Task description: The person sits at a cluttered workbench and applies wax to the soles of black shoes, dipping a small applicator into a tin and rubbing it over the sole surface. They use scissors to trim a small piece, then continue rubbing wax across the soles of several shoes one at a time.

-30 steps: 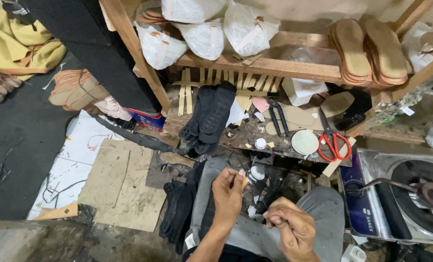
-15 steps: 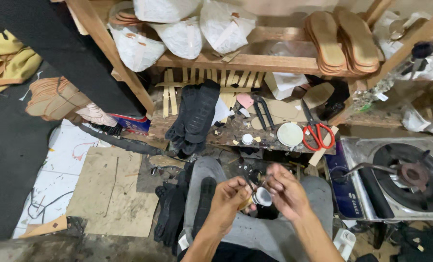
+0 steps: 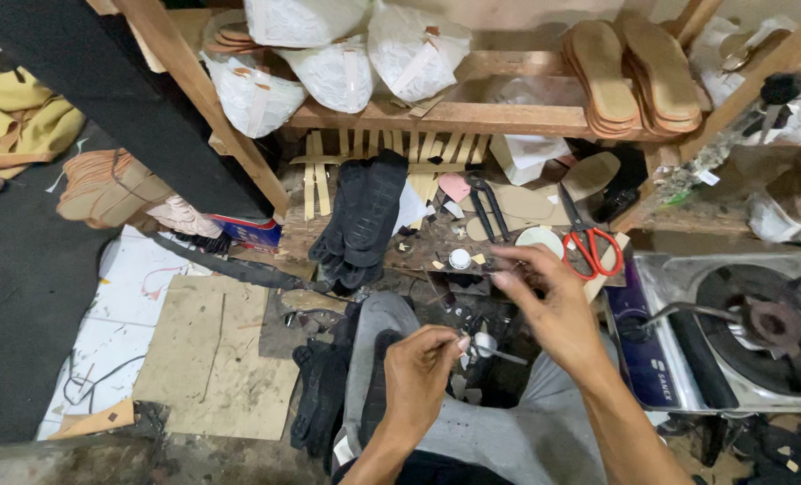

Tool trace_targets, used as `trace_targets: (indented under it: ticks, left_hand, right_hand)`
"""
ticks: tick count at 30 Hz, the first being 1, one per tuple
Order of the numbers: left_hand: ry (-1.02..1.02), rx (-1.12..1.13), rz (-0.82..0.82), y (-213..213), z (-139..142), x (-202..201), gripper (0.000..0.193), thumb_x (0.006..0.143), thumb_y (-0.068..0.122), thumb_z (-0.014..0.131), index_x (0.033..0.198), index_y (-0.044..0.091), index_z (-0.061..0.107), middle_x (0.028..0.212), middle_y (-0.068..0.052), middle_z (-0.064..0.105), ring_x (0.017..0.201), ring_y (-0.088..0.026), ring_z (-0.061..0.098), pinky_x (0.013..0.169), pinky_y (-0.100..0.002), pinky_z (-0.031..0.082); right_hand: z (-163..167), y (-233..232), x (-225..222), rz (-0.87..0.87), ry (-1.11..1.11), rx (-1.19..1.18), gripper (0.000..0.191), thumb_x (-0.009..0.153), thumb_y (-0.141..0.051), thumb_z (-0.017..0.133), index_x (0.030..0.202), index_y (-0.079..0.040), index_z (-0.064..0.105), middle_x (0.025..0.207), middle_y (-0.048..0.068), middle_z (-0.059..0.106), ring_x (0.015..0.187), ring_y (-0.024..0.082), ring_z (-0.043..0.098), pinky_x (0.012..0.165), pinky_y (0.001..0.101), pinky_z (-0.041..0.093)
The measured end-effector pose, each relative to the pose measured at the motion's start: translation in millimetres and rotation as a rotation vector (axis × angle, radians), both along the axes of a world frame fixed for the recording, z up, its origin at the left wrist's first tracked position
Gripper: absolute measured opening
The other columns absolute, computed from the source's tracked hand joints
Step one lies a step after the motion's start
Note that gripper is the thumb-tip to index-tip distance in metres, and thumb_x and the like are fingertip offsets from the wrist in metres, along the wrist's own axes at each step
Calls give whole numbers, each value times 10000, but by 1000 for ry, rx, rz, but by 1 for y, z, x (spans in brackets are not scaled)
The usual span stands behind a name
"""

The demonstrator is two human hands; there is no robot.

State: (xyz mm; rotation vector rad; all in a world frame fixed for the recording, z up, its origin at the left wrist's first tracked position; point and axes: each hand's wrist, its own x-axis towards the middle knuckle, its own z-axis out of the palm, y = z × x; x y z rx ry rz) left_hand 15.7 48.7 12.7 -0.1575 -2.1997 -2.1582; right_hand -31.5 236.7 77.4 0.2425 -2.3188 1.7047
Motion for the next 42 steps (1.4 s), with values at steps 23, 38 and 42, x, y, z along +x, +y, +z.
trace_targets:
  ticks: [23, 38, 42]
  left_hand:
    - [-48, 117, 149, -15, 7, 2, 878, 913, -20, 677, 1591, 133, 139, 1051, -149, 783, 910, -169, 760, 782, -281, 610]
    - [-91, 281, 109, -11, 14, 7, 877, 931, -17, 698, 1657, 98, 220, 1016, -163, 716, 860, -139, 682, 736, -260, 573]
    - [-92, 24, 145, -10, 16, 7, 918, 918, 25, 668, 1629, 127, 97, 984, -76, 781, 821, -119, 739, 713, -255, 596]
  right_hand:
    - [-54, -63, 50, -43, 214, 186, 117, 876, 11, 688, 989, 21, 715, 1024, 130, 750, 932, 227, 747, 805, 305, 584]
    - [-47, -68, 71, -203, 199, 145, 113, 890, 31, 674, 996, 23, 713, 1013, 118, 763, 914, 203, 755, 823, 285, 581]
    - [-46, -66, 70, -192, 211, 148, 123, 884, 42, 670, 998, 20, 710, 1012, 117, 759, 914, 203, 753, 821, 285, 579]
